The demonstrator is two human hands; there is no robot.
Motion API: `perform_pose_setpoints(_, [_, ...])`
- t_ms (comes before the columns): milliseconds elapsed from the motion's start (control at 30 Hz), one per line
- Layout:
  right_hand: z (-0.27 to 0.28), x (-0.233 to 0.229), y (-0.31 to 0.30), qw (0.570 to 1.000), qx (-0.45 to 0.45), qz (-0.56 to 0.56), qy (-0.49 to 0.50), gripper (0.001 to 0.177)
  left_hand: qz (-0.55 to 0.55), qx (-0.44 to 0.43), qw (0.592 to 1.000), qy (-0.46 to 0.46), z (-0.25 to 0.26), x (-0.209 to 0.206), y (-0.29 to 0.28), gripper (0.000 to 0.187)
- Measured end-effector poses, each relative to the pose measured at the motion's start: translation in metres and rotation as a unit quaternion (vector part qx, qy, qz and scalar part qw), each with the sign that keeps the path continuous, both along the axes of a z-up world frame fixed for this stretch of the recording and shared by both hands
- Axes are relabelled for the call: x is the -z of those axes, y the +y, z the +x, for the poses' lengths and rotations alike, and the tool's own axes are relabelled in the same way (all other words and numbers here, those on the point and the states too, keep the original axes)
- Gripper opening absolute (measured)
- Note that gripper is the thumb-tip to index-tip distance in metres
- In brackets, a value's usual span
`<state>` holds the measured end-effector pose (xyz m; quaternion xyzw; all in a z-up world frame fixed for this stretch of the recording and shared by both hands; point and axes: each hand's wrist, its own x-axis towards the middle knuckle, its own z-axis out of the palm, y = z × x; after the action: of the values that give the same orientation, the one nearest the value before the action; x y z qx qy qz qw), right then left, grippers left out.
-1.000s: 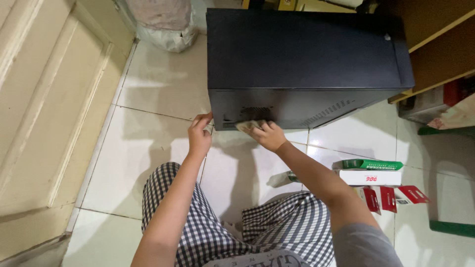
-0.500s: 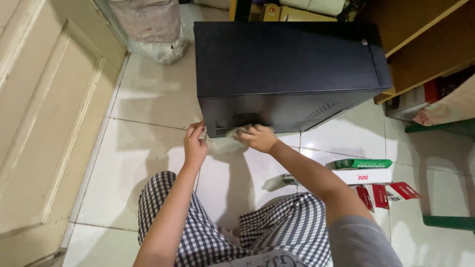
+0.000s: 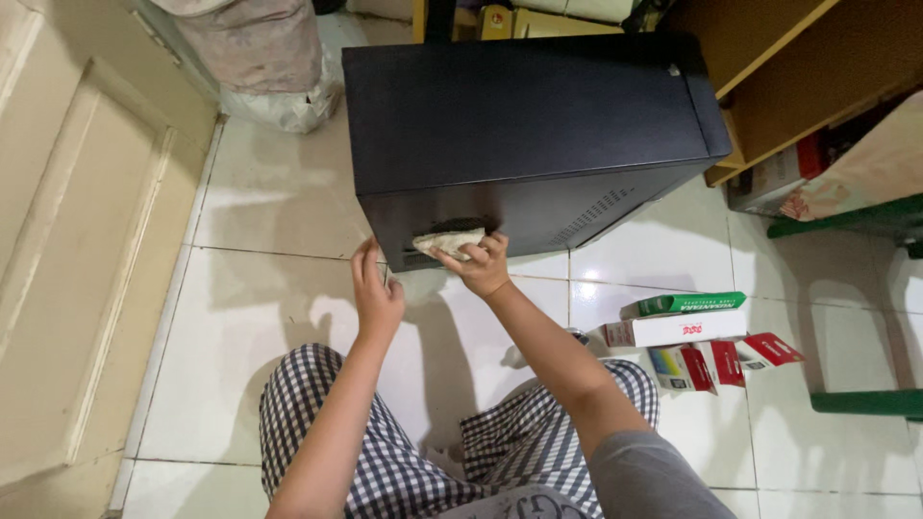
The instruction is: The person prepares a cleaning cloth, sprays a liquid onto a black computer case, and wipes the side and top surfaces of the case with the cloth.
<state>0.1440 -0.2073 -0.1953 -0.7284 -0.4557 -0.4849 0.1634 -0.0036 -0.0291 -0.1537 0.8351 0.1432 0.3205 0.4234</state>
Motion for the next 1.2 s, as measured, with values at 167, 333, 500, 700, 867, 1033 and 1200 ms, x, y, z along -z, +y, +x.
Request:
perform_pose_setpoints(167, [0.008, 0.033, -0.029, 0.96, 0.091, 0.223, 0.144, 0.034, 0.197, 0.053, 0.978, -0.048, -0.009, 0.006, -0.021, 0.062])
perform_pose_setpoints(333, [0.056, 0.058, -0.064, 0.61, 0.137, 0.663, 0.41, 0.05, 0.317, 0.127, 0.939, -0.032, 0.019, 0.012, -0.033, 0.062])
perform_pose_setpoints(500, [0.008, 0.099, -0.006, 0.761, 0.299, 0.364, 0.446, 0.075, 0.344, 0.131, 0.929, -0.019, 0.038, 0.017, -0.039, 0.058])
perform_pose_setpoints(700, [0.009, 0.091, 0.022, 0.687, 0.265, 0.501, 0.454, 0.065, 0.345, 0.121, 0.931, -0.019, 0.016, 0.031, -0.02, 0.057])
perform_pose_setpoints(867, [0.059, 0.077, -0.044, 0.581, 0.321, 0.586, 0.466, 0.057, 0.325, 0.112, 0.939, 0.008, 0.0, 0.04, -0.004, 0.062])
perform_pose_setpoints(1033, [0.028, 0.137, -0.024, 0.542, 0.338, 0.435, 0.635, 0.066, 0.353, 0.091, 0.93, -0.049, 0.022, 0.048, -0.017, 0.056])
perform_pose_setpoints(1200, [0.005, 0.156, 0.003, 0.579, 0.283, 0.346, 0.682, 0.078, 0.409, 0.094, 0.907, -0.032, 0.035, 0.036, -0.031, 0.051])
